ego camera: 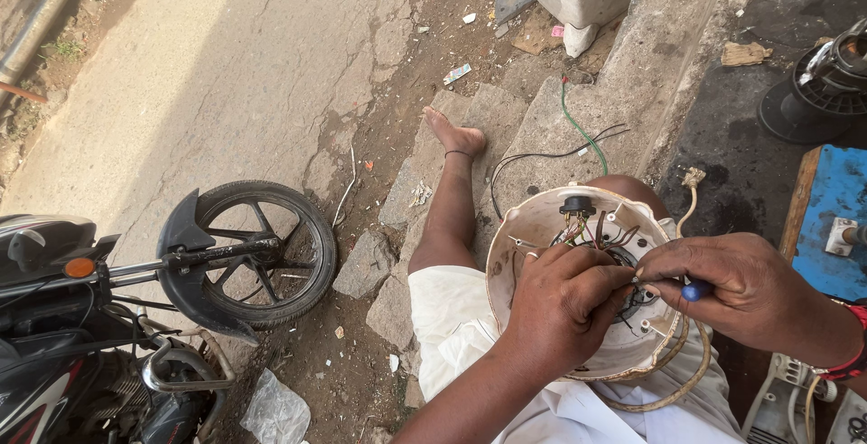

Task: The person sits on the ground repairing an electric fan motor in a white housing. They use a screwdriver to work on the wiring and coil assembly, reposition components, then fit and press the housing cover back over the motor while holding it on their lap.

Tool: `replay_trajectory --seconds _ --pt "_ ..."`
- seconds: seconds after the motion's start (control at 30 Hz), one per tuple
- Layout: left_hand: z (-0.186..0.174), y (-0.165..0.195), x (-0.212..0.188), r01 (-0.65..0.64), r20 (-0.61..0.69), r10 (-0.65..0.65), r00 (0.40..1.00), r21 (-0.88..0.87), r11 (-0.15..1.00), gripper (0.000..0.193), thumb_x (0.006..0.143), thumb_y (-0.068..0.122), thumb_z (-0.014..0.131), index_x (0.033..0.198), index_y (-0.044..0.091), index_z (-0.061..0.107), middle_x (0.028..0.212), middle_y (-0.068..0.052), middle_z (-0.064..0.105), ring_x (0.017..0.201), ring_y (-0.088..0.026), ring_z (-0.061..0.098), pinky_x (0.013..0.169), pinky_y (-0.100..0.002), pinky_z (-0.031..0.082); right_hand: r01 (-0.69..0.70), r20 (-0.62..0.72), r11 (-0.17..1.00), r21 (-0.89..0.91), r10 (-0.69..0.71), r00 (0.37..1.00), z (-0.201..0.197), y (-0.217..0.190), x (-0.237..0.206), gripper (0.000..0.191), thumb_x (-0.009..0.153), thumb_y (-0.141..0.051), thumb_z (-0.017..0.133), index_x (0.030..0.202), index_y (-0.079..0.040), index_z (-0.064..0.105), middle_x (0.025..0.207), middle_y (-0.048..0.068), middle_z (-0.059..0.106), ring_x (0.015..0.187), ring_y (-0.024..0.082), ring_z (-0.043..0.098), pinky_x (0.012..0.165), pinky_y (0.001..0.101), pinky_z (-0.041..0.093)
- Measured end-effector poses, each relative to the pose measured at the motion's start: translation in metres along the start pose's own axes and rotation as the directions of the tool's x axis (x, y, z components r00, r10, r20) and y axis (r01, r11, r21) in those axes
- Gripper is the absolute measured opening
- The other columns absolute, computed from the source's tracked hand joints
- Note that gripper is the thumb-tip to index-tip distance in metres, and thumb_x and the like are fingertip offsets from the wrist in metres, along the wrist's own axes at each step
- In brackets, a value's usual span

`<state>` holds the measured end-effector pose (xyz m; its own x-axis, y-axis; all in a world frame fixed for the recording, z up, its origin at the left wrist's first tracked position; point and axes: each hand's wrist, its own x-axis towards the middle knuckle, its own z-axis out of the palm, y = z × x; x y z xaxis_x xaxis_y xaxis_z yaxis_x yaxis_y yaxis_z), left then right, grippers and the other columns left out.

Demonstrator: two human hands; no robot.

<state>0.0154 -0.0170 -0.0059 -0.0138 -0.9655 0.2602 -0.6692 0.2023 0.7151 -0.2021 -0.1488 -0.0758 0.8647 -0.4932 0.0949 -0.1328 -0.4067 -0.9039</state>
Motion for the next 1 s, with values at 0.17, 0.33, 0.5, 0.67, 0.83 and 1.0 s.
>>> replay_trajectory --seconds 0.17,0.33,0.5,0.67,0.83,1.0 --pt "0.003 0.002 -0.004 -0.033 -0.039 0.036 0.999 0.063 0.997 0.017 0.096 0.014 0.075 0.112 0.011 0.073 0.105 -0.004 0.071 0.101 -0.024 0.068 0.087 -0.040 0.050 -0.008 -0.016 0.999 -0.042 0.007 1.000 0.002 -0.005 0.003 0.022 0.086 -0.020 0.080 0.106 -0.013 0.077 0.104 0.000 0.084 0.088 0.014 0.078 0.072 0.0273 0.065" --pt "0.006 0.000 -0.005 -0.053 -0.067 0.056 0.996 0.053 0.997 0.017 0.094 0.013 0.076 0.111 0.010 0.073 0.106 -0.004 0.071 0.100 -0.024 0.067 0.089 -0.040 0.050 -0.098 -0.056 0.993 -0.059 0.095 0.994 0.001 -0.016 0.007 0.025 0.076 -0.018 0.080 0.099 -0.011 0.077 0.092 0.004 0.083 0.080 0.017 0.078 0.067 0.0312 0.065" --pt "0.007 -0.001 -0.005 -0.038 -0.070 0.041 0.997 0.045 0.998 0.017 0.094 0.013 0.076 0.110 0.010 0.073 0.107 -0.004 0.071 0.101 -0.025 0.067 0.087 -0.041 0.048 -0.141 -0.025 0.989 -0.038 0.140 0.990 0.001 -0.013 0.006 0.025 0.079 -0.019 0.081 0.103 -0.012 0.078 0.098 0.001 0.080 0.084 0.015 0.078 0.072 0.0300 0.063" --pt "0.004 -0.003 -0.002 0.069 -0.069 -0.079 0.994 -0.131 0.989 0.019 0.089 0.014 0.078 0.106 0.008 0.073 0.114 -0.010 0.070 0.108 -0.030 0.067 0.094 -0.041 0.052 -0.154 -0.039 0.987 -0.050 0.152 0.988 0.001 -0.012 0.005 0.024 0.079 -0.019 0.081 0.102 -0.012 0.078 0.100 0.001 0.080 0.086 0.015 0.078 0.074 0.0302 0.063" --pt "0.007 -0.001 -0.002 0.178 -0.050 -0.195 0.980 -0.237 0.955 0.018 0.089 0.016 0.079 0.103 0.006 0.074 0.111 -0.010 0.070 0.105 -0.029 0.068 0.091 -0.039 0.054 -0.059 -0.064 0.996 -0.065 0.055 0.996 -0.002 -0.021 0.010 0.023 0.075 -0.014 0.078 0.097 -0.010 0.078 0.098 0.004 0.083 0.090 0.018 0.078 0.077 0.0313 0.065" --pt "0.015 0.001 -0.005 0.227 -0.111 -0.258 0.960 -0.235 0.945 0.013 0.087 0.012 0.078 0.098 0.005 0.074 0.104 -0.010 0.070 0.103 -0.028 0.068 0.090 -0.040 0.054 -0.186 -0.034 0.982 -0.023 0.185 0.982 -0.001 -0.019 0.009 0.034 0.076 -0.020 0.084 0.108 -0.012 0.079 0.106 0.003 0.080 0.089 0.017 0.079 0.074 0.0307 0.064"
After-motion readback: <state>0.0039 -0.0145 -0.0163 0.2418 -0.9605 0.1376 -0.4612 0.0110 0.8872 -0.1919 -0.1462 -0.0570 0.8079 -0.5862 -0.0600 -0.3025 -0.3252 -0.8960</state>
